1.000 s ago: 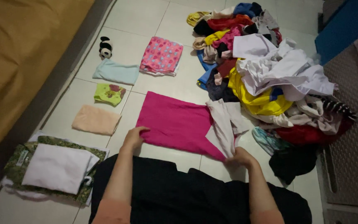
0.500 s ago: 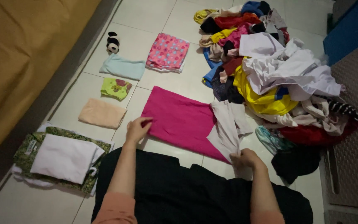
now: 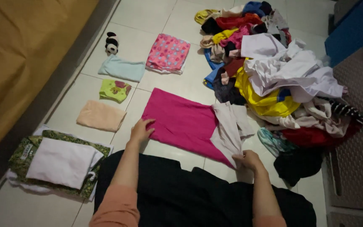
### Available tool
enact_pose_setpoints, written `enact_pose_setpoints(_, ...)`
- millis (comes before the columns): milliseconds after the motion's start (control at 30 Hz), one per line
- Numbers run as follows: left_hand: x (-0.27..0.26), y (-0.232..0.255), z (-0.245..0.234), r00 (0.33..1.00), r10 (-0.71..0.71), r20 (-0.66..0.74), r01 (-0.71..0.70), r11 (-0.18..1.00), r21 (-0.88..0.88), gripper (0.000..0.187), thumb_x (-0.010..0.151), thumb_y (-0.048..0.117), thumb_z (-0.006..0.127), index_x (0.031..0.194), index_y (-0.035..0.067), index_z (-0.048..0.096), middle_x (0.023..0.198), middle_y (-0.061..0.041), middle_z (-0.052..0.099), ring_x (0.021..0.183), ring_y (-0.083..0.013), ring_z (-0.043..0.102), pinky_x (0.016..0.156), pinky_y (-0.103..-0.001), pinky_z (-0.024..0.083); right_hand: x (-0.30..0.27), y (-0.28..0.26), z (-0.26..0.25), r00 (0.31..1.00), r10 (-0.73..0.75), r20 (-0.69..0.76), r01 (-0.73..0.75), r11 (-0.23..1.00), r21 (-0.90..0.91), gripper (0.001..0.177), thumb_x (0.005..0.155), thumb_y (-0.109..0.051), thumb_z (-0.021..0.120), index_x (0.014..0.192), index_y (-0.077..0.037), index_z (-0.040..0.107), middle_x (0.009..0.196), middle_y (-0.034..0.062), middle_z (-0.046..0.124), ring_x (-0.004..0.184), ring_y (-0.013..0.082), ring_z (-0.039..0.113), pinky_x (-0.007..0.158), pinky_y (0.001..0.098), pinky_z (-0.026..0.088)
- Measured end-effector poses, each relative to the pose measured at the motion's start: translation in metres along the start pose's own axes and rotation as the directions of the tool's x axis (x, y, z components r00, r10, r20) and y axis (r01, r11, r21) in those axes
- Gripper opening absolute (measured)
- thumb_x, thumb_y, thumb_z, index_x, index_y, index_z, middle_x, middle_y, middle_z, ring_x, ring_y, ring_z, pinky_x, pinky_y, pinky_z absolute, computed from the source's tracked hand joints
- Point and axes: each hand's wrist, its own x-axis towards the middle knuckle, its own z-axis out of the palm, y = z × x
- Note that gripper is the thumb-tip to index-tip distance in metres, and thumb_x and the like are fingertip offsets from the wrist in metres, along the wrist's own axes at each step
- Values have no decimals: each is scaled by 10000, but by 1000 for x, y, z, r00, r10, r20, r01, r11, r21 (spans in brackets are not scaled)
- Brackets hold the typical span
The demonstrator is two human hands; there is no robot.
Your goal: The person sits on the floor and folds a pink short-sleeved shirt, then a yellow long-sleeved shirt. Each garment is smoothed, folded into a compact rectangle, and placed in a neat stack beside other folded items.
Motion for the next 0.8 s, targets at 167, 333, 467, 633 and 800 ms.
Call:
enact_pose_setpoints(167,-20,9,-11,988,-40,-150,29,997,-75,377,868,37,664,1186,217,757,1200,-96,689,1152,-317,651,1006,-417,505,-4,-3,4,982,-122,-141,121,992,-20,356,865,-335,778,930,15,778,788,171,768,699,258,728,676,397,557)
enact_pose_setpoints(333,-30,28,-31,969,-219,-115,229,970,77,435,880,-2,601,1167,272,777,1232,-51,687,1166,-279,643,1055,-444,431,-15,-19,1,997,-22,-79,25,999,45,377,978,-332,668,939,37,733,779,193,752,688,297,727,679,414,560)
enact_pose_setpoints(467,-33,40,-44,945,-306,-118,297,951,-88,308,891,183,697,1184,267,746,1240,-53,667,1181,-282,624,1041,-440,440,-18,-29,3,937,-240,-253,217,969,-115,374,984,-366,654,963,-6,752,812,194,737,734,315,694,709,410,526)
enact_pose_setpoints(633,-33,31,-46,920,-357,-164,340,932,-124,318,935,178,662,1222,285,746,1267,-67,677,1203,-284,644,1054,-467,482,-28,-41,-2,973,-127,-190,132,991,16,410,981,-401,652,1000,-3,751,864,204,770,774,342,746,734,424,558)
enact_pose_setpoints(800,-31,24,-38,939,-345,11,344,937,63,384,877,271,759,1252,329,702,1278,-87,647,1225,-309,593,1049,-571,427,-18,-39,7,955,-238,-175,243,970,7,402,921,-394,690,1052,-17,739,949,196,771,843,332,748,768,421,560)
